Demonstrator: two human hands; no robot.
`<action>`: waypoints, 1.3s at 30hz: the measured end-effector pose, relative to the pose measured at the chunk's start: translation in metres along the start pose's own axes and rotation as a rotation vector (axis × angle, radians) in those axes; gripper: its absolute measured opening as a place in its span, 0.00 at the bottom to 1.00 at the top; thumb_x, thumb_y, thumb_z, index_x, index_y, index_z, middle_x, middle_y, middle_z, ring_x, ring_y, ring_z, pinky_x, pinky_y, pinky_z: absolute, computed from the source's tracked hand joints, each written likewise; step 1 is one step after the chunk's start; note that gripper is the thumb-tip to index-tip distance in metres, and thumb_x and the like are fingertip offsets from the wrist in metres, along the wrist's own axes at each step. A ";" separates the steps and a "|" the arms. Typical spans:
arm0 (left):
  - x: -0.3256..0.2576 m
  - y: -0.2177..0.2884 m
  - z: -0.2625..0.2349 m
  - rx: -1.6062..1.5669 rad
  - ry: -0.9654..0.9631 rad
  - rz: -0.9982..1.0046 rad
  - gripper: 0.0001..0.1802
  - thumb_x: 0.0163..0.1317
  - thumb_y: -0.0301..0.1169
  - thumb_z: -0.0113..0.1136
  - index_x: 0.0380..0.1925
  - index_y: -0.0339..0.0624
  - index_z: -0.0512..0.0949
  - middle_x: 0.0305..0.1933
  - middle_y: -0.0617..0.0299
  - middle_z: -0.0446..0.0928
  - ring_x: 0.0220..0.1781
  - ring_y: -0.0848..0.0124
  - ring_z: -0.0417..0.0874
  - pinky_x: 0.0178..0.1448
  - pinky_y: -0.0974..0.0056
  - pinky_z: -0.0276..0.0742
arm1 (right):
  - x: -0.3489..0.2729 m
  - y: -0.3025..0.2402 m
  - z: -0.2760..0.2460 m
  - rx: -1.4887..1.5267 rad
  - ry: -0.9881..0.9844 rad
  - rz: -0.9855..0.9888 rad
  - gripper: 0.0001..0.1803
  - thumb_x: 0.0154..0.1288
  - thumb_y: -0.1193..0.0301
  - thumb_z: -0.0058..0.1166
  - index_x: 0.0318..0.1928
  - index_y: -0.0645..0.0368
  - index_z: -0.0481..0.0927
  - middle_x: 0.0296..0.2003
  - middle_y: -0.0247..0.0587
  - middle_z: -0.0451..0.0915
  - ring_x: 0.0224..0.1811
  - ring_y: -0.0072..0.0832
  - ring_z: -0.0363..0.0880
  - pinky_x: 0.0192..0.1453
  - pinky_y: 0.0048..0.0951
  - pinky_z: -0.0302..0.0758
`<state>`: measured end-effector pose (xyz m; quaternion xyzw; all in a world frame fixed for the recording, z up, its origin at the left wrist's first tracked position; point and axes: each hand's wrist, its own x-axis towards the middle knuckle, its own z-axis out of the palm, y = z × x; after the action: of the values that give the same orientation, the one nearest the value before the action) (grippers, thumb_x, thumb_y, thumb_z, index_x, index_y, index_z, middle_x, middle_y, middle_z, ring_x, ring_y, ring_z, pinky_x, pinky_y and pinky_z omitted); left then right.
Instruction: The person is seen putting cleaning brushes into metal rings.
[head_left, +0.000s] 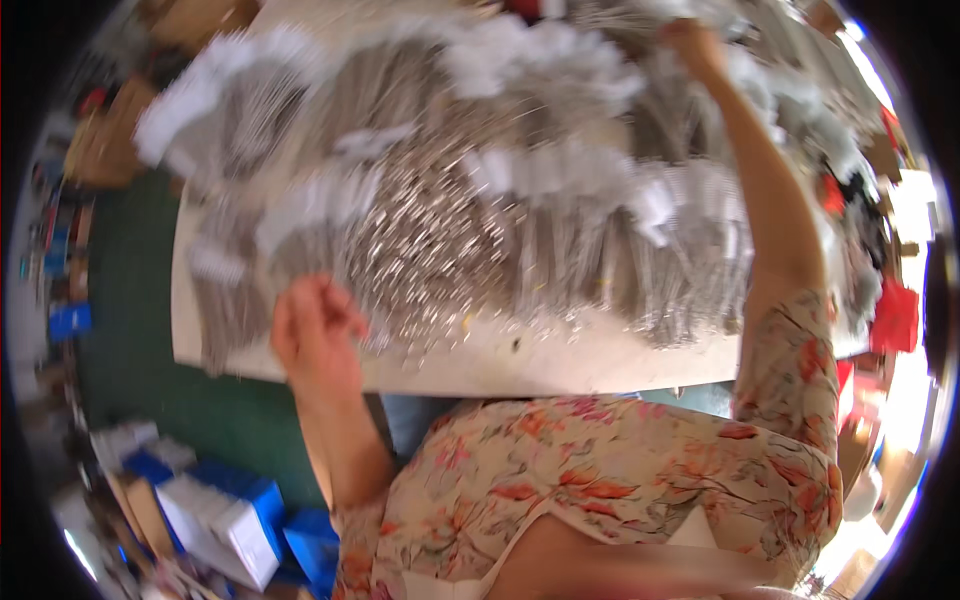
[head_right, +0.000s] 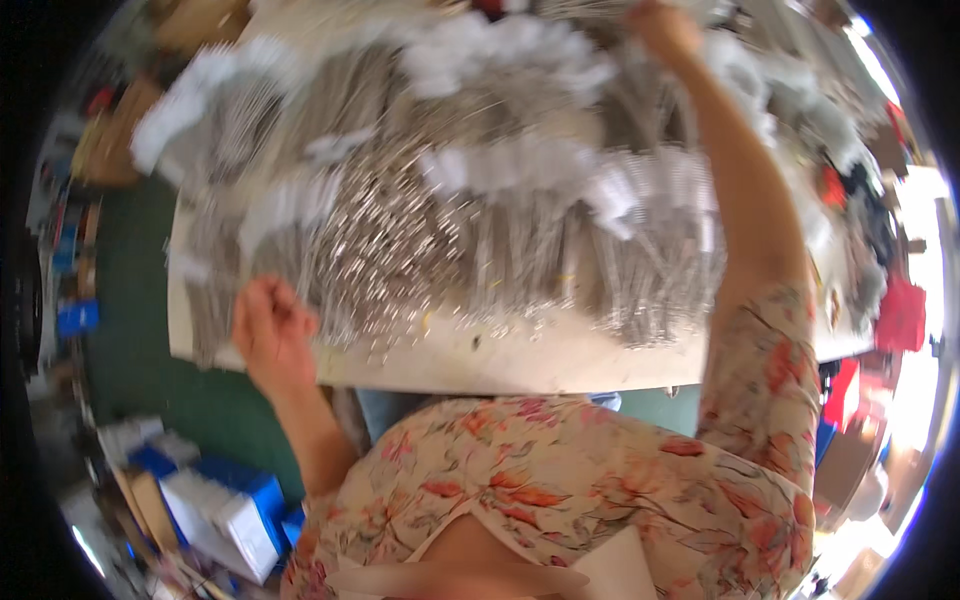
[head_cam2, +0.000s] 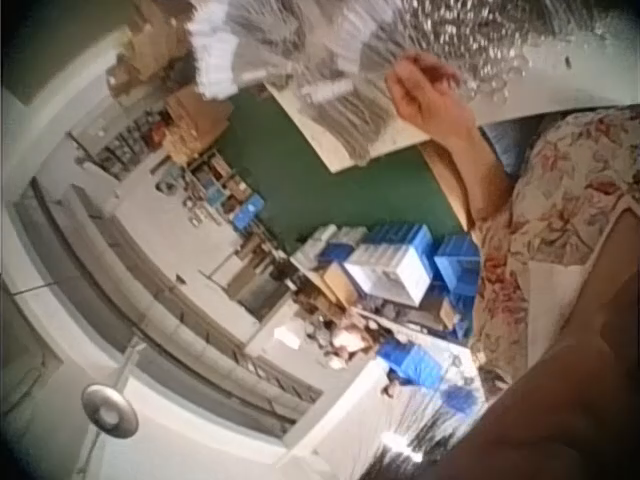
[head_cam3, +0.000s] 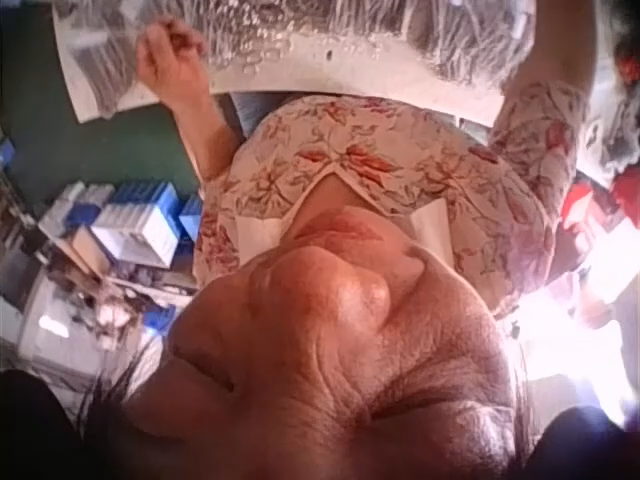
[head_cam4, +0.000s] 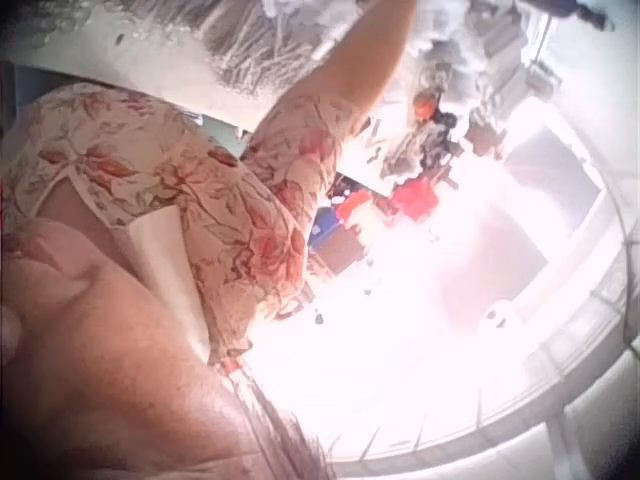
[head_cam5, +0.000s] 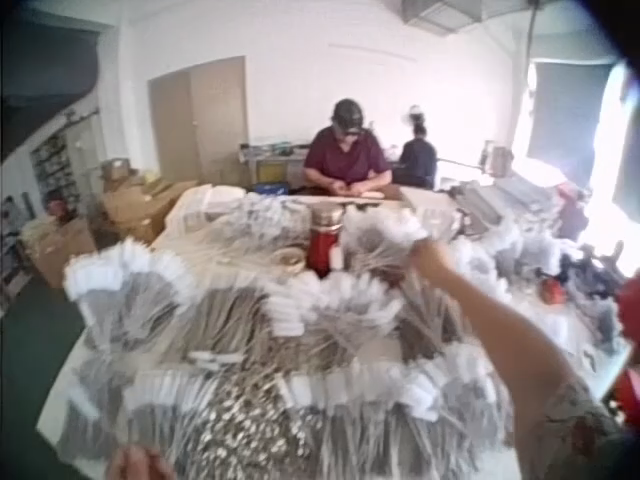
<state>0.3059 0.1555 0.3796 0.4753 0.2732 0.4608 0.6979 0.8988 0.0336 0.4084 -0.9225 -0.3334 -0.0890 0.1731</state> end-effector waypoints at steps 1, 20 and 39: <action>0.010 -0.005 0.012 -0.072 -0.056 -0.028 0.12 0.67 0.35 0.47 0.37 0.36 0.72 0.25 0.62 0.72 0.21 0.77 0.71 0.20 0.71 0.67 | 0.026 0.086 -0.038 -0.077 0.340 -0.307 0.14 0.60 0.61 0.45 0.42 0.46 0.81 0.31 0.35 0.81 0.30 0.30 0.79 0.36 0.32 0.74; -0.060 -0.040 0.046 0.378 -0.441 0.039 0.10 0.60 0.17 0.51 0.41 0.34 0.74 0.27 0.64 0.73 0.21 0.81 0.70 0.22 0.77 0.67 | -0.364 -0.263 -0.012 1.633 -0.721 -0.048 0.09 0.63 0.75 0.43 0.42 0.63 0.72 0.41 0.42 0.71 0.46 0.27 0.73 0.39 0.21 0.75; -0.074 -0.049 0.020 0.766 -0.324 1.019 0.25 0.51 0.30 0.65 0.51 0.41 0.73 0.54 0.51 0.65 0.53 0.60 0.69 0.55 0.59 0.68 | -0.396 -0.224 -0.002 2.199 -0.743 0.242 0.10 0.70 0.69 0.41 0.42 0.60 0.73 0.30 0.30 0.75 0.27 0.17 0.69 0.37 0.20 0.71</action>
<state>0.3097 0.0739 0.3391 0.8234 0.0502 0.5263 0.2059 0.4524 -0.0383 0.3579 -0.2706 -0.1708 0.5406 0.7781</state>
